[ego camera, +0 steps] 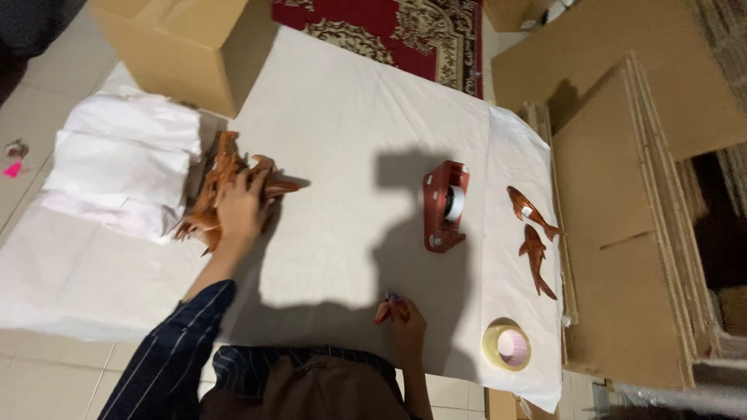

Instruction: Applying small adhesive labels to wooden fish figurines at a packing station.

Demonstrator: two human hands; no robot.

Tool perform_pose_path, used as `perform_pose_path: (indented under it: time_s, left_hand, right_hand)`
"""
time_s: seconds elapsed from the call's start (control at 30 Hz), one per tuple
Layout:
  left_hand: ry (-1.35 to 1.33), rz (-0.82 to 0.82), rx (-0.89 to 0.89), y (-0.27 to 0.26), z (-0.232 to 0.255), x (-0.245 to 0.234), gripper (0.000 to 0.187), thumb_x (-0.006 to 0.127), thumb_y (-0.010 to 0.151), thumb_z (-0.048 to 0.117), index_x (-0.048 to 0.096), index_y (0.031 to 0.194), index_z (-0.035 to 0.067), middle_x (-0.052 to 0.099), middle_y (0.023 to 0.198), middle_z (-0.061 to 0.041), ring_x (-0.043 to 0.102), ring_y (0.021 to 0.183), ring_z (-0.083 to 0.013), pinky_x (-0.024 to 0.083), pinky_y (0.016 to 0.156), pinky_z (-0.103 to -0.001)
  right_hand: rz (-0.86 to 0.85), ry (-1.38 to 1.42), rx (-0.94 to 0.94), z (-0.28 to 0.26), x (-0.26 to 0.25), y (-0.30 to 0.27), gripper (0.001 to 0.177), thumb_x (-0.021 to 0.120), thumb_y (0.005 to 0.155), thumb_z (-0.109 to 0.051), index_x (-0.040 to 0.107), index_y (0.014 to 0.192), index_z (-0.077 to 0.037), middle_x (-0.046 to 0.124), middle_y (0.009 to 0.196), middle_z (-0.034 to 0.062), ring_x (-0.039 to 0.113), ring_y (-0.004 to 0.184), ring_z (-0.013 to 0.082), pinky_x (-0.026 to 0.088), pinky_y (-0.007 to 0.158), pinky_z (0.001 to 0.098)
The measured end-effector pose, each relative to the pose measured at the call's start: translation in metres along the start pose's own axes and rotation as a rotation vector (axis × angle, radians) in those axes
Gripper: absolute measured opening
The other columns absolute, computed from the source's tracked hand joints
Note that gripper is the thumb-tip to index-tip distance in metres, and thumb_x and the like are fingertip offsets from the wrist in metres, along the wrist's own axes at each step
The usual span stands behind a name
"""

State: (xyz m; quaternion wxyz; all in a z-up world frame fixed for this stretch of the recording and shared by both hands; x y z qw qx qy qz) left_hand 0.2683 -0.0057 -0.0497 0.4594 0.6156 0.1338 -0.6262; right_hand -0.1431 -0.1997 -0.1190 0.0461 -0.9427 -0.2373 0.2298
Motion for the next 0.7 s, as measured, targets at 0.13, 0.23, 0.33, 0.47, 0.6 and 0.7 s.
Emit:
perform_pose_path:
  time_s: [0.13,0.23,0.33,0.47,0.6,0.7]
  left_hand:
    - [0.034,-0.169,-0.026,-0.002,-0.014,0.032,0.069,0.067,0.088,0.045,0.048,0.151,0.022,0.049,0.138,-0.025,0.055,0.113,-0.0495,0.050,0.087,-0.065]
    - [0.043,-0.204,-0.037,0.001,-0.010,0.034,0.072,0.068,0.084,0.036,0.048,0.152,0.024,0.050,0.140,-0.024,0.054,0.115,-0.0548,0.047,0.091,-0.066]
    - [-0.057,-0.160,-0.114,0.004,-0.006,0.007,0.077,0.078,0.079,0.029,0.047,0.148,0.012,0.046,0.131,-0.029,0.052,0.111,-0.0540,0.053,0.081,-0.065]
    - [-0.399,0.041,-0.111,0.005,-0.011,-0.027,0.083,0.084,0.077,0.007,0.043,0.148,-0.009,0.046,0.133,-0.038,0.046,0.118,-0.0576,0.041,0.099,-0.059]
    - [-0.618,0.096,-0.365,-0.005,-0.045,-0.035,0.069,0.089,0.079,0.019,0.058,0.138,-0.002,0.055,0.120,-0.022,0.059,0.110,-0.0395,0.050,0.093,-0.049]
    - [-0.949,0.169,-0.531,-0.012,-0.062,-0.052,0.052,0.080,0.082,0.012,0.054,0.126,0.004,0.067,0.114,-0.015,0.064,0.104,-0.0241,0.052,0.092,-0.034]
  right_hand:
    - [0.024,-0.101,-0.023,0.050,-0.005,0.004,0.024,0.070,0.093,-0.032,0.078,0.093,-0.009,0.081,0.079,0.0026,0.071,0.079,0.0112,0.054,0.078,0.0284]
    - [-0.036,-0.162,-0.052,0.065,-0.004,0.002,0.024,0.071,0.091,-0.038,0.074,0.094,-0.014,0.076,0.083,0.0020,0.068,0.078,0.0133,0.052,0.074,0.0298]
    - [-0.081,-0.078,-0.034,0.069,-0.001,0.002,0.029,0.071,0.091,-0.032,0.076,0.111,-0.012,0.082,0.095,0.0021,0.073,0.090,0.0128,0.056,0.085,0.0275]
    - [-0.085,-0.207,-0.096,0.082,0.001,0.010,0.038,0.069,0.091,-0.042,0.075,0.114,-0.012,0.078,0.106,0.0045,0.073,0.096,0.0186,0.056,0.087,0.0312]
    - [-0.094,-0.195,-0.026,0.072,-0.001,0.008,0.034,0.071,0.089,-0.040,0.076,0.113,-0.016,0.079,0.101,0.0005,0.071,0.095,0.0139,0.054,0.087,0.0273]
    - [-0.088,-0.145,0.038,0.091,0.000,0.011,0.042,0.075,0.087,-0.035,0.074,0.124,-0.014,0.079,0.114,0.0029,0.073,0.104,0.0146,0.057,0.093,0.0271]
Point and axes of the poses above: each hand's wrist, its own y-axis towards the middle knuckle, its own x-axis out of the palm, z = x × y, the point moved 7 cm from there along y, towards the middle knuckle
